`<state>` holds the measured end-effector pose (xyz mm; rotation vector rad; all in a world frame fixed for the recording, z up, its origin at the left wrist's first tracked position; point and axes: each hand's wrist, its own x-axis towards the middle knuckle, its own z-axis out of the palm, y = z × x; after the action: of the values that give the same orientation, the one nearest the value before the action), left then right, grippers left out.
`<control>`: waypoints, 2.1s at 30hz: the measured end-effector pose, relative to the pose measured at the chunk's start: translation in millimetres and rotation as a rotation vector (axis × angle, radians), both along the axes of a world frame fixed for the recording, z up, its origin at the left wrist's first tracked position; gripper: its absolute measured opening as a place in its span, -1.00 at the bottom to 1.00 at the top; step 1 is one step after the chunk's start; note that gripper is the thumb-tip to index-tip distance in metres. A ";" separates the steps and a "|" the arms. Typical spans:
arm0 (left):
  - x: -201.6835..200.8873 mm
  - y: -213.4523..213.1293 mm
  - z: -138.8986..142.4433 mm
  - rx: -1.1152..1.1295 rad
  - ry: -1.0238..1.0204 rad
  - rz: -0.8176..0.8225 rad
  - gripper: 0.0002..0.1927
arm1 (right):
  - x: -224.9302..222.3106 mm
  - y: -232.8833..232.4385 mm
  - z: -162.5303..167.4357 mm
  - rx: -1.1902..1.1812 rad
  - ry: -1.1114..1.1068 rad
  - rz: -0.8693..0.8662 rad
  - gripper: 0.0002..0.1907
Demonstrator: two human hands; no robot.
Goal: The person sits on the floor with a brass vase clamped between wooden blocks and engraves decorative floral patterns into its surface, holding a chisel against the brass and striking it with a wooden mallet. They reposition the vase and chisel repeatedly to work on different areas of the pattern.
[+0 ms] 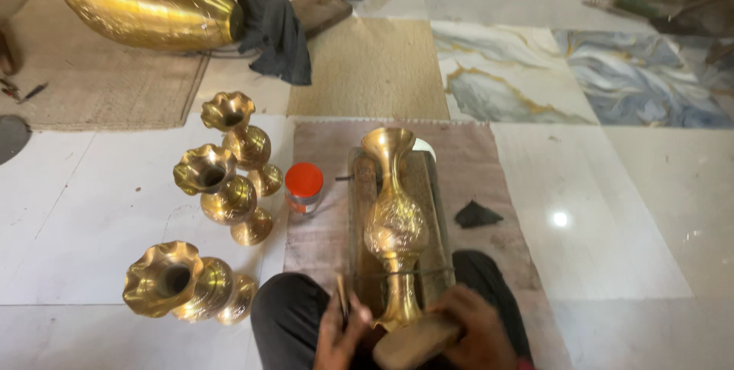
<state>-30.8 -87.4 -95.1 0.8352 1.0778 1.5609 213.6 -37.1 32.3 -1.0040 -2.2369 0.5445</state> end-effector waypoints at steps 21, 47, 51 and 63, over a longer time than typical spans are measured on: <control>46.8 -4.9 -32.9 0.263 1.275 0.122 -0.80 | 58.8 4.6 -88.1 -0.323 0.010 -0.197 -0.76; 9.9 67.0 159.2 0.079 0.713 -0.176 -0.73 | 71.7 74.2 49.3 -0.627 -0.010 -0.338 -0.40; 15.5 82.8 143.7 -0.109 0.594 -0.361 -0.59 | 66.1 71.4 44.6 -0.574 -0.019 -0.335 -0.33; -38.1 51.7 58.1 -0.255 0.161 0.144 -0.73 | 141.8 71.1 -64.5 -0.610 -0.141 -0.955 -0.32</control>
<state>-68.8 -35.7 -37.0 0.7302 1.4480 1.4515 355.4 34.0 -32.2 -2.2676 -1.4119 0.7104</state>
